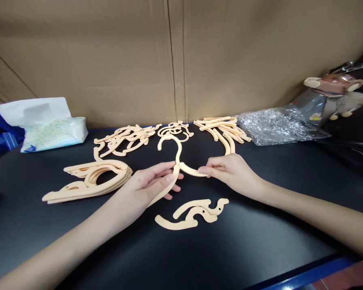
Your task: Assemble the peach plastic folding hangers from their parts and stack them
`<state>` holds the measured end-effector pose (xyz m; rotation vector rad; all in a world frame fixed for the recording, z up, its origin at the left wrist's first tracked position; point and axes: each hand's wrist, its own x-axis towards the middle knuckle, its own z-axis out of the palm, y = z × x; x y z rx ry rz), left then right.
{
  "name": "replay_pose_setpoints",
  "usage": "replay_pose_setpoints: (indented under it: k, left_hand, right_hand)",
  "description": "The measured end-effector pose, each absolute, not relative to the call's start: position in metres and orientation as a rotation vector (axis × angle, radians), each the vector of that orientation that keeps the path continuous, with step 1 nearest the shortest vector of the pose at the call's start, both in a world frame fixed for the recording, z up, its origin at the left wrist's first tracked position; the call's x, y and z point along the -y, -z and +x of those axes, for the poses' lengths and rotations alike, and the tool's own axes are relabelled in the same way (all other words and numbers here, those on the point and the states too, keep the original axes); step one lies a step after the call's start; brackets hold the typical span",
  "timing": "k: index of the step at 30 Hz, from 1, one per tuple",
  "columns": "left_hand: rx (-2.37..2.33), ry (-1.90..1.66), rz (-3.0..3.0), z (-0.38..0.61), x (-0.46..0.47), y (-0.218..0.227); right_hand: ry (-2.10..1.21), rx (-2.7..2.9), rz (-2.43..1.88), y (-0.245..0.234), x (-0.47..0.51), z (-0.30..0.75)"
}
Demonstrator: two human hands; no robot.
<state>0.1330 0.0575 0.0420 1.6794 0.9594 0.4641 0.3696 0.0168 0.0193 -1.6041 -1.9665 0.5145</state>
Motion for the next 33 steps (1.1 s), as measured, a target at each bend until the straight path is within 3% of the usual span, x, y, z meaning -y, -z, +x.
replay_pose_setpoints:
  k: [10,20,27,31,33]
  left_hand:
    - [-1.129,-0.565,2.438,0.122,-0.06,-0.037]
    - [-1.034,-0.468,2.735,0.121,-0.058,-0.03]
    - [-1.054,-0.324,2.885,0.125,-0.056,-0.033]
    - [-1.161,-0.097,3.121,0.128,-0.04,-0.044]
    - [-1.108,-0.199,3.184,0.117,-0.021,-0.044]
  right_hand:
    - [-0.298,2.14,-1.587,-0.028,-0.011,0.376]
    - [0.118,2.362,-1.535,-0.028,-0.005,0.37]
    - [0.227,2.432,-1.509,-0.022,-0.005,0.371]
    - [0.393,2.5,-1.533,-0.035,0.001,0.362]
    - [0.472,2.474,-1.513,-0.046,0.016,0.356]
